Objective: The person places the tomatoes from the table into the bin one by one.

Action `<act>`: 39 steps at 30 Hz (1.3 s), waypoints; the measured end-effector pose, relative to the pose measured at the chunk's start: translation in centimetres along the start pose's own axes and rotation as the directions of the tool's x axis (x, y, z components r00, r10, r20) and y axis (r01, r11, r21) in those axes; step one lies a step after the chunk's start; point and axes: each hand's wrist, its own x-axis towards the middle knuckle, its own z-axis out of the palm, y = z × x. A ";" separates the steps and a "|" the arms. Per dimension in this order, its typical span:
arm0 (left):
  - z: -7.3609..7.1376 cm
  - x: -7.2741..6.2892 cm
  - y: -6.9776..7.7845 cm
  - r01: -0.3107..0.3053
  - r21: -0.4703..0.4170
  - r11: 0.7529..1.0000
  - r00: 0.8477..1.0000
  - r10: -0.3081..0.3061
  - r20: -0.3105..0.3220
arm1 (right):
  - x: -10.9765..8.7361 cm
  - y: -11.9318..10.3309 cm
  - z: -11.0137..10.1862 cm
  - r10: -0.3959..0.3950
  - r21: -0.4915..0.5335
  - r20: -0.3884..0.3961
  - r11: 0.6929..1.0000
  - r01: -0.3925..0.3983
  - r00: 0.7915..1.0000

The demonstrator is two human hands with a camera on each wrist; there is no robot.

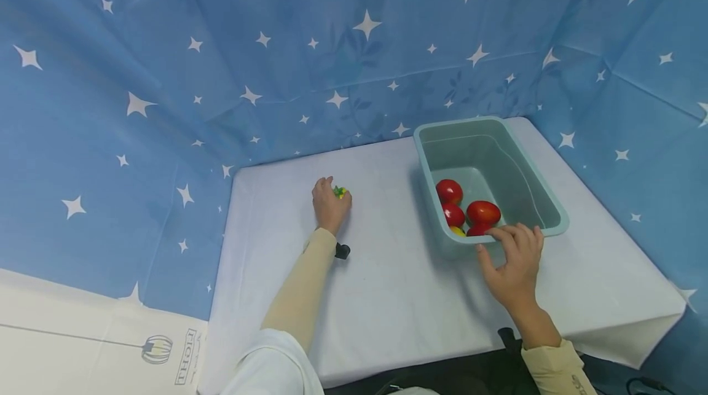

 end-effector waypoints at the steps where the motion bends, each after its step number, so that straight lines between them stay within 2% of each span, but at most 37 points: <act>1: 0.1 -0.1 -0.2 0.018 0.001 1.000 1.000 -0.019 0.014 | -0.1 0.0 0.0 0.001 0.000 -0.002 1.000 -0.001 1.000; 6: 0.6 -0.4 -1.0 0.079 0.011 0.997 0.994 -0.079 0.073 | -0.1 0.1 -0.1 -0.007 0.000 -0.007 1.000 0.007 1.000; 12: 1.4 -0.6 -1.7 0.101 0.058 0.993 0.988 -0.107 0.108 | -0.1 0.1 0.0 -0.015 -0.002 -0.006 1.000 0.015 1.000; 24: 2.2 -0.7 -1.9 0.097 0.086 0.992 0.990 -0.105 0.094 | -0.1 0.1 -0.1 -0.001 0.004 -0.003 1.000 0.001 1.000; 30: 1.8 -0.5 -1.9 0.096 0.064 0.993 0.992 -0.101 0.080 | 0.0 0.1 -0.1 -0.003 0.002 -0.005 1.000 0.003 1.000; 35: 1.4 -0.2 -1.5 0.107 0.037 0.994 0.991 -0.109 0.075 | 0.0 0.0 -0.1 -0.003 0.002 -0.006 1.000 0.003 1.000; 39: 1.2 0.0 -0.5 0.086 -0.001 0.996 0.994 -0.086 0.067 | 0.0 0.1 -0.1 -0.004 0.000 -0.009 1.000 0.004 1.000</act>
